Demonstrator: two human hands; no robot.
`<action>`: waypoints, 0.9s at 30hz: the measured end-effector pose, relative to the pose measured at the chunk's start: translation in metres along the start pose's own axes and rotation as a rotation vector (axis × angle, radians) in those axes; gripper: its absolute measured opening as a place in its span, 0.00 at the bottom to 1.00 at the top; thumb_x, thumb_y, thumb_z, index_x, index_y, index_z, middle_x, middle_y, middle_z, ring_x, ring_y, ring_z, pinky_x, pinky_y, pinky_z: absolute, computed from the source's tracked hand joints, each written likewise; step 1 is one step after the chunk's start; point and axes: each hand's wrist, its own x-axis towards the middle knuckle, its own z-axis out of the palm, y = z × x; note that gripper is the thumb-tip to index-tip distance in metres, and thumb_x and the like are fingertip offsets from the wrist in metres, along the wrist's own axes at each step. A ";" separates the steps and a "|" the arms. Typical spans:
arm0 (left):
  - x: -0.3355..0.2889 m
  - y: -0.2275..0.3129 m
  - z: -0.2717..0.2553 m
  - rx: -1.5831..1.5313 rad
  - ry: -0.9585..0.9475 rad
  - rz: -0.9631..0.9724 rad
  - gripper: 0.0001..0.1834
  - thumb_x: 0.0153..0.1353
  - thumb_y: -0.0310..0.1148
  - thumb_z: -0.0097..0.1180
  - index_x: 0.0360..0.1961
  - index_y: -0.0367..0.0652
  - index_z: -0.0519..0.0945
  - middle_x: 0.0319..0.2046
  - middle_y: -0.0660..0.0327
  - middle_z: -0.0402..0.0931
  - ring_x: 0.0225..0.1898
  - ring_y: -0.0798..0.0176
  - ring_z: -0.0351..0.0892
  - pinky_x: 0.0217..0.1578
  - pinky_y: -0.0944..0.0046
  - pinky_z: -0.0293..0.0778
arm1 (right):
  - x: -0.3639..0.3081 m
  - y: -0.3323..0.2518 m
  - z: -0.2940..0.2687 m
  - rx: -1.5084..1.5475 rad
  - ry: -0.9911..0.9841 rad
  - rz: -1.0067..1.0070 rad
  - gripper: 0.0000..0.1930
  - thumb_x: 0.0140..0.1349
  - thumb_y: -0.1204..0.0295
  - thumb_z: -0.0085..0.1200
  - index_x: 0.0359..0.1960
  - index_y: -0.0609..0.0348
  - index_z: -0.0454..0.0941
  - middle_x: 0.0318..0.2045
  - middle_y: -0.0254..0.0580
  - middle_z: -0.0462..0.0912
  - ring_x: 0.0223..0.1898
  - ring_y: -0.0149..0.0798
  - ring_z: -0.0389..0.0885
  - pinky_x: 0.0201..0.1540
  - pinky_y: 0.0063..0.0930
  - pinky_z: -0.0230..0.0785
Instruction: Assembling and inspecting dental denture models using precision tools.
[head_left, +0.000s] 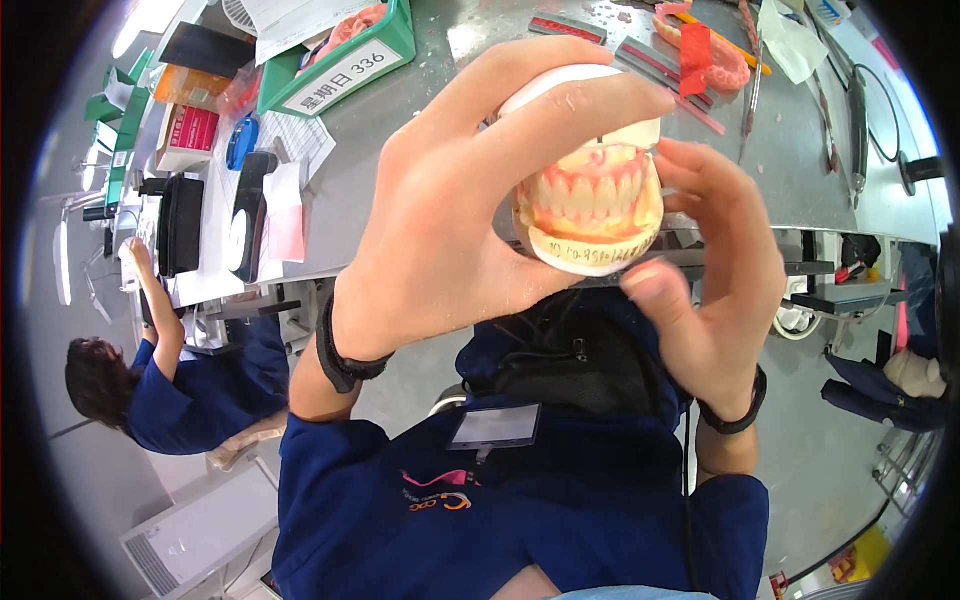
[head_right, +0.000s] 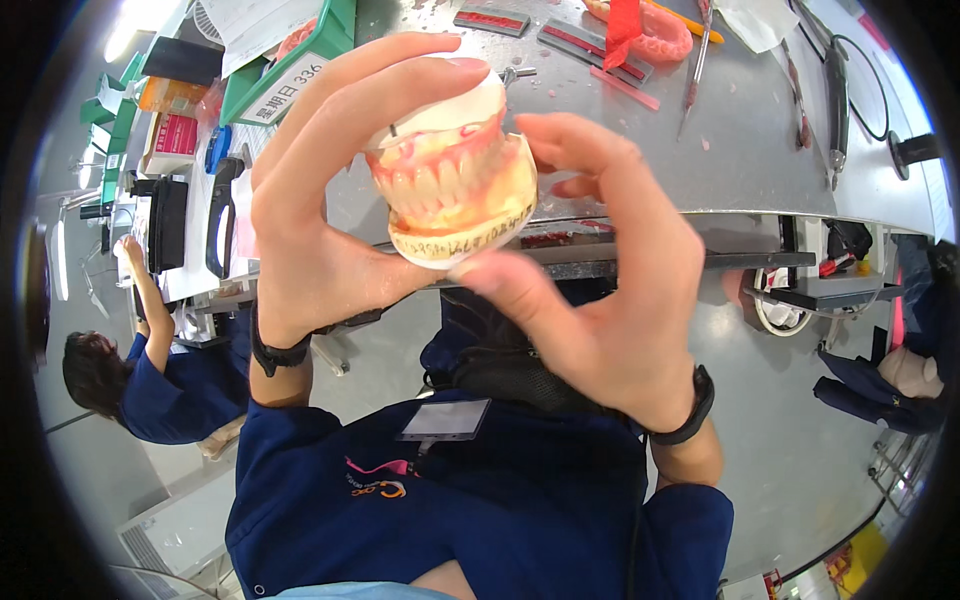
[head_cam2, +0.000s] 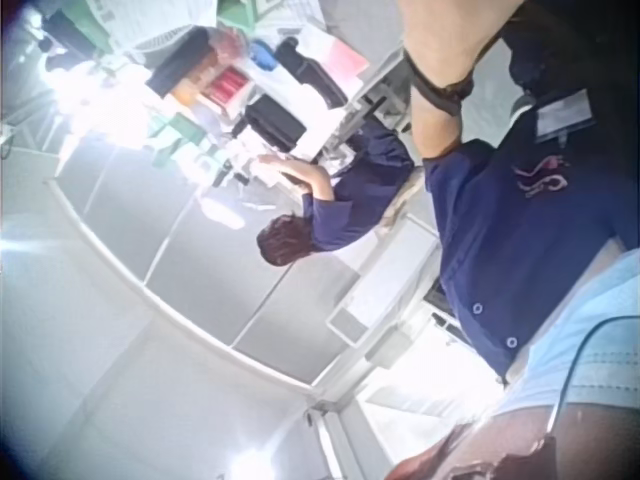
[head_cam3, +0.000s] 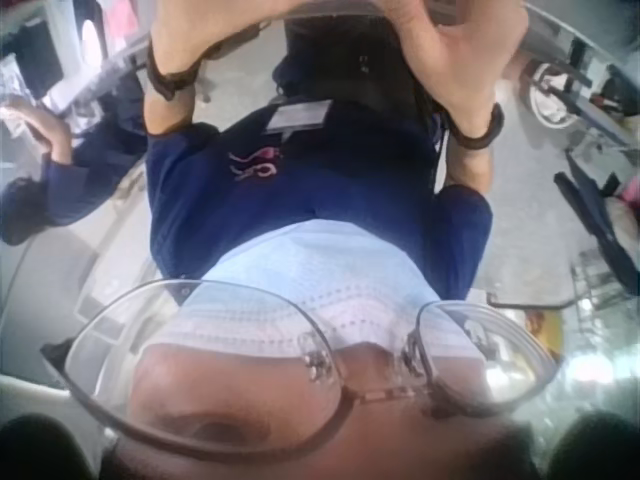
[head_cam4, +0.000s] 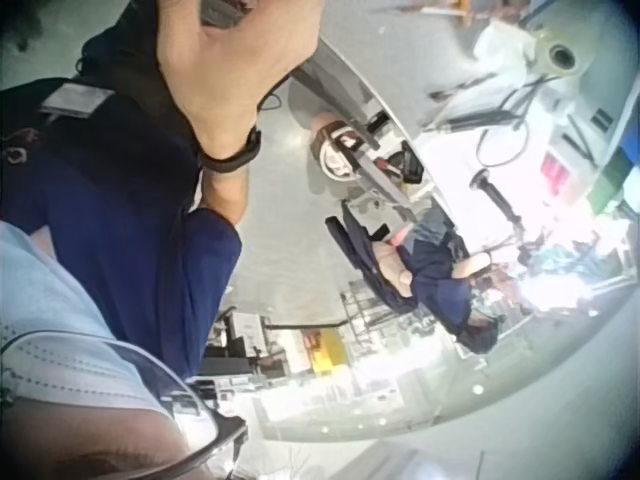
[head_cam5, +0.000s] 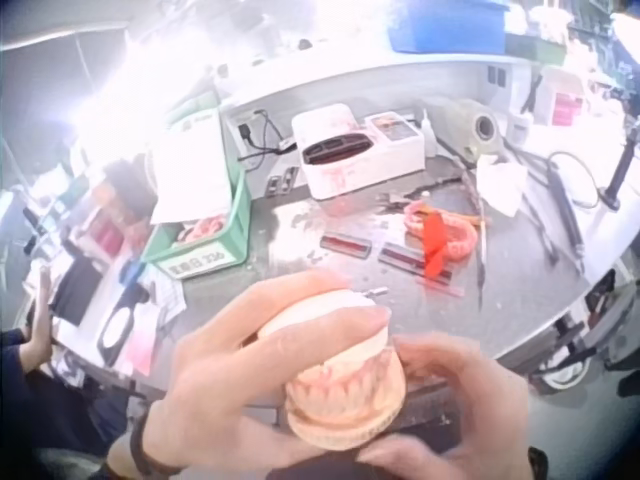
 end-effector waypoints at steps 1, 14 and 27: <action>0.000 0.000 -0.001 -0.001 0.014 -0.005 0.35 0.36 0.30 0.78 0.51 0.40 0.81 0.51 0.53 0.79 0.49 0.58 0.80 0.44 0.66 0.75 | 0.004 0.000 -0.004 -0.069 0.041 0.079 0.29 0.60 0.61 0.64 0.56 0.70 0.71 0.50 0.45 0.79 0.48 0.34 0.78 0.53 0.30 0.68; -0.001 -0.010 -0.007 -0.018 -0.066 -0.024 0.34 0.35 0.26 0.76 0.50 0.43 0.81 0.52 0.52 0.77 0.50 0.56 0.79 0.46 0.62 0.76 | 0.077 0.055 -0.088 -0.760 -0.110 0.617 0.15 0.60 0.66 0.55 0.30 0.70 0.79 0.22 0.43 0.82 0.22 0.31 0.81 0.25 0.23 0.70; -0.006 -0.019 -0.004 0.016 -0.102 0.060 0.37 0.35 0.25 0.79 0.52 0.39 0.79 0.55 0.43 0.75 0.50 0.53 0.81 0.49 0.60 0.77 | 0.013 0.009 0.000 0.540 0.293 0.157 0.10 0.68 0.77 0.54 0.46 0.64 0.66 0.43 0.50 0.78 0.39 0.40 0.83 0.45 0.33 0.77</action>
